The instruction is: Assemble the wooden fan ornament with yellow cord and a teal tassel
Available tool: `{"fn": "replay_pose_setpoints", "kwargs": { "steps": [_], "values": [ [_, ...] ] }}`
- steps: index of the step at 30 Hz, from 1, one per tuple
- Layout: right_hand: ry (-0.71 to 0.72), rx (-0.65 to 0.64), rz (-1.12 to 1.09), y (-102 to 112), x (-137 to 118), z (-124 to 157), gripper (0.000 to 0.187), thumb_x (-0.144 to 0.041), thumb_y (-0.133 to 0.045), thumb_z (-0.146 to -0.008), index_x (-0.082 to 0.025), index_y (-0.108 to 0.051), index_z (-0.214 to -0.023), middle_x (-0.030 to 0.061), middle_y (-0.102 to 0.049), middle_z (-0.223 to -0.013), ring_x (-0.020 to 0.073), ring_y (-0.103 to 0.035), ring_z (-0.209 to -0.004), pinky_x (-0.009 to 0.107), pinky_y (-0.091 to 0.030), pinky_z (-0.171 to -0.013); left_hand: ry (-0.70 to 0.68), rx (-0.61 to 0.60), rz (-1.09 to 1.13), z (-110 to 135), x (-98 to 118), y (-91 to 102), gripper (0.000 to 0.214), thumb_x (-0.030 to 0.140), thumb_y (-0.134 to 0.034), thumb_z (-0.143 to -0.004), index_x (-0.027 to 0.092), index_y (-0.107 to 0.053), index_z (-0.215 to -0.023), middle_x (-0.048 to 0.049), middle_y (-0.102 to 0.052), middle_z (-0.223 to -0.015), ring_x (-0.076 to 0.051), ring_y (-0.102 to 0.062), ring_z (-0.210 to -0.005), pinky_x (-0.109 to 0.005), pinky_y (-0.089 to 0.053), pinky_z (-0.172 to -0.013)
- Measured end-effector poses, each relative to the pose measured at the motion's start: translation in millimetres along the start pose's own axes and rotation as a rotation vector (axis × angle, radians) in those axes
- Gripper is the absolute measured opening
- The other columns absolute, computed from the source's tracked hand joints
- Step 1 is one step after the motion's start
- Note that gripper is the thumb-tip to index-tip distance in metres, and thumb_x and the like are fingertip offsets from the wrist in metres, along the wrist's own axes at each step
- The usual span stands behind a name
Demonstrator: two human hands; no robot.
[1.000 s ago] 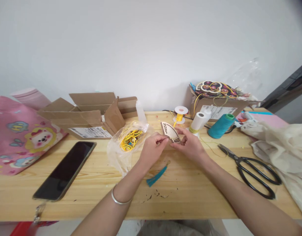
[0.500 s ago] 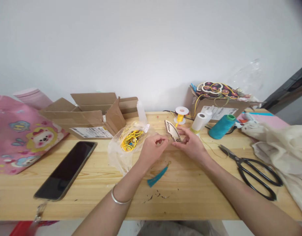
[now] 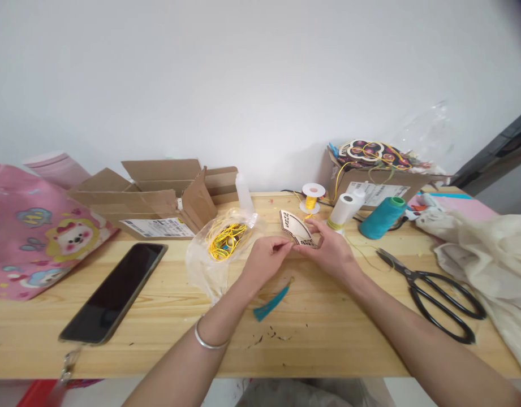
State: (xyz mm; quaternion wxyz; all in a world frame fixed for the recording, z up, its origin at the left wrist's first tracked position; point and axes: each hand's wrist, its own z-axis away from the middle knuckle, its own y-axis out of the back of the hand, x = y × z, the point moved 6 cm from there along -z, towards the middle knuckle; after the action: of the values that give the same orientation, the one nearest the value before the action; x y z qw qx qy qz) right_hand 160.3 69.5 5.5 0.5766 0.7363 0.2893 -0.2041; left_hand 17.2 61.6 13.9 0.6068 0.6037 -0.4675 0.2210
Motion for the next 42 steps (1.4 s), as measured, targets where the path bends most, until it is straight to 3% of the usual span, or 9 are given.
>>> {"fn": "replay_pose_setpoints", "kwargs": {
  "steps": [4, 7, 10, 14, 18, 20, 28, 35, 42],
  "values": [
    [-0.014, -0.05, 0.174, 1.0, 2.3, -1.9, 0.058, -0.055, -0.057, -0.062, -0.023, -0.048, -0.11, 0.0069, -0.062, -0.097, 0.0252, -0.058, -0.085, 0.035, -0.045, -0.066, -0.039, -0.035, -0.198, 2.0, 1.0, 1.5, 0.025, 0.026, -0.044, -0.076, 0.018, -0.063, -0.061, 0.0013, -0.059, -0.055, -0.012, -0.05, -0.054, -0.023, -0.035, -0.052],
    [0.013, -0.091, 0.216, -2.9, 4.1, -2.4, 0.057, -0.05, -0.057, -0.065, -0.02, -0.046, -0.112, 0.009, -0.058, -0.107, 0.0261, -0.054, -0.095, 0.037, -0.044, -0.073, -0.082, -0.059, -0.29, 3.3, 4.3, 2.7, 0.026, 0.024, -0.044, -0.076, 0.018, -0.063, -0.059, 0.0011, -0.058, -0.054, -0.012, -0.049, -0.053, -0.023, -0.035, -0.052],
    [0.086, -0.126, 0.212, -5.9, 3.8, -2.4, 0.061, -0.044, -0.062, -0.062, -0.018, -0.045, -0.114, 0.011, -0.054, -0.113, 0.0252, -0.051, -0.1, 0.037, -0.042, -0.079, -0.103, -0.025, -0.308, 2.9, 6.4, 7.8, 0.023, 0.023, -0.045, -0.075, 0.021, -0.066, -0.067, -0.0004, -0.063, -0.067, -0.014, -0.054, -0.063, -0.025, -0.039, -0.06],
    [0.157, -0.211, 0.197, -2.3, 1.3, -3.1, 0.049, -0.031, -0.065, -0.06, -0.018, -0.053, -0.106, 0.008, -0.061, -0.1, 0.0216, -0.056, -0.09, 0.031, -0.044, -0.072, -0.061, 0.046, -0.168, 0.2, 2.1, 14.1, 0.018, 0.025, -0.051, -0.072, 0.023, -0.068, -0.072, -0.0022, -0.064, -0.086, -0.016, -0.057, -0.077, -0.03, -0.043, -0.073],
    [0.121, -0.306, 0.163, 5.1, 2.1, -5.2, 0.02, -0.022, -0.058, -0.066, -0.022, -0.064, -0.086, 0.0009, -0.066, -0.075, 0.0137, -0.057, -0.059, 0.024, -0.042, -0.053, 0.067, -0.003, 0.153, -1.7, -7.8, 8.9, 0.016, 0.029, -0.056, -0.069, 0.021, -0.069, -0.075, -0.0041, -0.065, -0.095, -0.018, -0.059, -0.086, -0.032, -0.044, -0.079],
    [0.133, -0.326, 0.123, 7.3, 1.4, -6.1, 0.015, -0.02, -0.054, -0.07, -0.023, -0.066, -0.077, -0.0012, -0.066, -0.067, 0.0112, -0.054, -0.051, 0.022, -0.038, -0.047, 0.126, -0.015, 0.257, -1.3, -10.1, 7.2, 0.016, 0.03, -0.058, -0.068, 0.02, -0.069, -0.074, -0.0042, -0.065, -0.097, -0.019, -0.059, -0.087, -0.032, -0.044, -0.079],
    [0.193, -0.17, -0.105, 13.2, -10.9, -5.1, 0.017, -0.025, -0.051, -0.075, -0.02, -0.066, -0.079, 0.0008, -0.065, -0.068, 0.0106, -0.052, -0.052, 0.021, -0.038, -0.047, 0.209, -0.034, 0.462, 2.2, -8.1, 3.1, 0.025, 0.034, -0.055, -0.071, 0.017, -0.068, -0.084, -0.0044, -0.069, -0.082, -0.016, -0.06, -0.076, -0.026, -0.045, -0.068],
    [0.39, -0.072, -0.11, 14.0, -34.5, 7.2, 0.02, -0.021, -0.048, -0.077, -0.019, -0.062, -0.091, 0.0026, -0.064, -0.073, 0.0099, -0.052, -0.056, 0.021, -0.041, -0.053, 0.129, 0.022, 0.629, -1.0, -5.4, -8.8, 0.022, 0.023, -0.065, -0.062, 0.016, -0.067, -0.083, -0.0046, -0.068, -0.086, -0.017, -0.061, -0.08, -0.03, -0.046, -0.077],
    [0.354, -0.052, -0.287, 15.7, -39.9, 11.1, 0.024, -0.023, -0.053, -0.075, -0.018, -0.059, -0.097, 0.0023, -0.063, -0.071, 0.0102, -0.053, -0.055, 0.022, -0.043, -0.052, 0.093, 0.059, 0.524, -1.9, -5.0, -13.2, 0.02, 0.023, -0.064, -0.062, 0.015, -0.068, -0.08, -0.0052, -0.069, -0.079, -0.018, -0.062, -0.073, -0.029, -0.048, -0.07]
  ]
}}
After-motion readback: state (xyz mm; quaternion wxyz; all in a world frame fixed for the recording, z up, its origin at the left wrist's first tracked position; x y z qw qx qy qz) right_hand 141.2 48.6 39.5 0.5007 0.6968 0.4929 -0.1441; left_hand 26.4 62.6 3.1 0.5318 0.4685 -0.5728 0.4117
